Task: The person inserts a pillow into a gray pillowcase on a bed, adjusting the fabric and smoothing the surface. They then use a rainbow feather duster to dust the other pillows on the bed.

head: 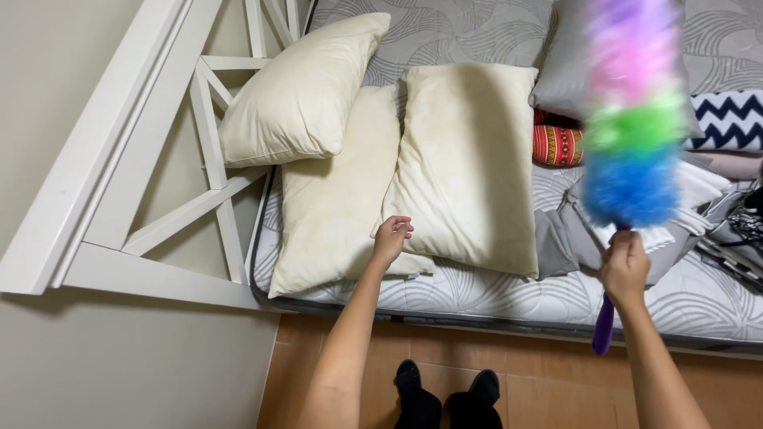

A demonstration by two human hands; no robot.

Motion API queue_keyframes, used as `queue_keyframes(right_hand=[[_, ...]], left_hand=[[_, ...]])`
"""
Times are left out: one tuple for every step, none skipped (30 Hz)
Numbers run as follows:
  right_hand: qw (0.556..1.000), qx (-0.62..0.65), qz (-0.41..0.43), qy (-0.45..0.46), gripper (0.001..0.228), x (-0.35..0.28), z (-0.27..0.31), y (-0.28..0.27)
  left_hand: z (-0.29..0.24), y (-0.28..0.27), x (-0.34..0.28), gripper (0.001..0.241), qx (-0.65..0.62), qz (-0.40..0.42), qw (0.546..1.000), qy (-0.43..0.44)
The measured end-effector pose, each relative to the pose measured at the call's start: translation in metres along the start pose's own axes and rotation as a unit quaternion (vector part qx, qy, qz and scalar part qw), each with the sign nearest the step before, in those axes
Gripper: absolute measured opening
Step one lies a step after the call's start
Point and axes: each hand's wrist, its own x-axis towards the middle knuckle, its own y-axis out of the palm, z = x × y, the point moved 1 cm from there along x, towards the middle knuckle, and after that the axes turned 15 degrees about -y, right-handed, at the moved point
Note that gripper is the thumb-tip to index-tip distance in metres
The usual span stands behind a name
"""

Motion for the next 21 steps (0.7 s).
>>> queue_keyframes(right_hand=[[0.993, 0.103, -0.052, 0.022, 0.042, 0.0, 0.013, -0.001], [0.993, 0.104, -0.053, 0.022, 0.042, -0.012, -0.003, 0.018], [1.0, 0.002, -0.018, -0.025, 0.047, -0.021, -0.019, 0.034], [0.992, -0.1, 0.017, -0.072, 0.054, -0.029, -0.034, 0.049], [0.992, -0.098, 0.017, -0.074, 0.054, -0.063, -0.062, 0.071], [0.974, -0.14, 0.177, 0.03, 0.069, -0.098, -0.093, 0.095], [0.918, -0.179, 0.327, 0.13, 0.085, -0.128, -0.125, 0.114], [0.92, -0.18, 0.325, 0.126, 0.085, -0.143, -0.105, 0.121], [0.888, -0.204, 0.407, 0.065, 0.064, -0.166, -0.084, 0.125], [0.845, -0.225, 0.486, 0.004, 0.052, -0.19, -0.064, 0.128], [0.847, -0.226, 0.481, 0.003, 0.052, -0.195, -0.05, 0.127], [0.875, -0.193, 0.445, -0.005, 0.049, -0.201, -0.037, 0.126], [0.897, -0.161, 0.411, -0.019, 0.046, -0.203, -0.024, 0.123], [0.897, -0.164, 0.409, -0.025, 0.046, -0.187, -0.033, 0.115], [0.935, -0.114, 0.329, -0.074, 0.047, -0.185, -0.04, 0.102], [0.96, -0.063, 0.243, -0.121, 0.047, -0.183, -0.048, 0.088], [0.96, -0.063, 0.242, -0.124, 0.047, -0.163, -0.025, 0.063], [0.968, -0.08, 0.227, -0.07, 0.044, -0.144, -0.004, 0.036], [0.972, -0.099, 0.212, -0.017, 0.041, -0.122, 0.019, 0.008], [0.972, -0.099, 0.21, -0.021, 0.041, -0.105, 0.023, -0.01], [0.979, -0.101, 0.138, -0.113, 0.036, -0.091, 0.028, -0.032]], left_hand=[[0.004, -0.005, 0.002, 0.023, 0.0, 0.006, 1.0, 0.013], [-0.003, -0.012, -0.009, 0.023, 0.001, 0.006, 1.0, 0.014], [-0.009, -0.015, -0.018, 0.023, 0.02, -0.005, 1.0, 0.004], [-0.015, -0.018, -0.028, 0.024, 0.038, -0.016, 0.999, -0.006], [-0.004, -0.025, -0.028, 0.024, 0.038, -0.018, 0.999, -0.004], [0.008, -0.03, -0.028, 0.024, 0.02, -0.006, 1.0, -0.005], [0.016, -0.03, -0.024, 0.024, 0.002, 0.009, 1.0, -0.003], [0.016, -0.034, -0.029, 0.024, 0.001, 0.009, 1.0, 0.002], [0.022, -0.037, -0.037, 0.025, 0.022, 0.0, 1.0, 0.011], [0.027, -0.039, -0.047, 0.025, 0.044, -0.01, 0.999, 0.02], [0.027, -0.04, -0.056, 0.025, 0.046, -0.007, 0.999, 0.025], [0.029, -0.041, -0.066, 0.024, 0.05, -0.03, 0.998, -0.018], [0.033, -0.042, -0.077, 0.024, 0.049, -0.058, 0.995, -0.061], [0.042, -0.041, -0.065, 0.024, 0.045, -0.059, 0.996, -0.055], [0.06, -0.039, -0.062, 0.023, 0.034, -0.059, 0.997, -0.033], [0.078, -0.036, -0.06, 0.023, 0.023, -0.059, 0.998, -0.012], [0.074, -0.025, -0.074, 0.023, 0.023, -0.06, 0.998, -0.008], [0.069, -0.014, -0.09, 0.022, 0.019, -0.054, 0.998, 0.0], [0.064, -0.002, -0.104, 0.022, 0.014, -0.048, 0.999, 0.01], [0.076, 0.008, -0.101, 0.022, 0.012, -0.048, 0.999, 0.014], [0.093, 0.02, -0.1, 0.022, -0.016, -0.027, 0.999, 0.02]])
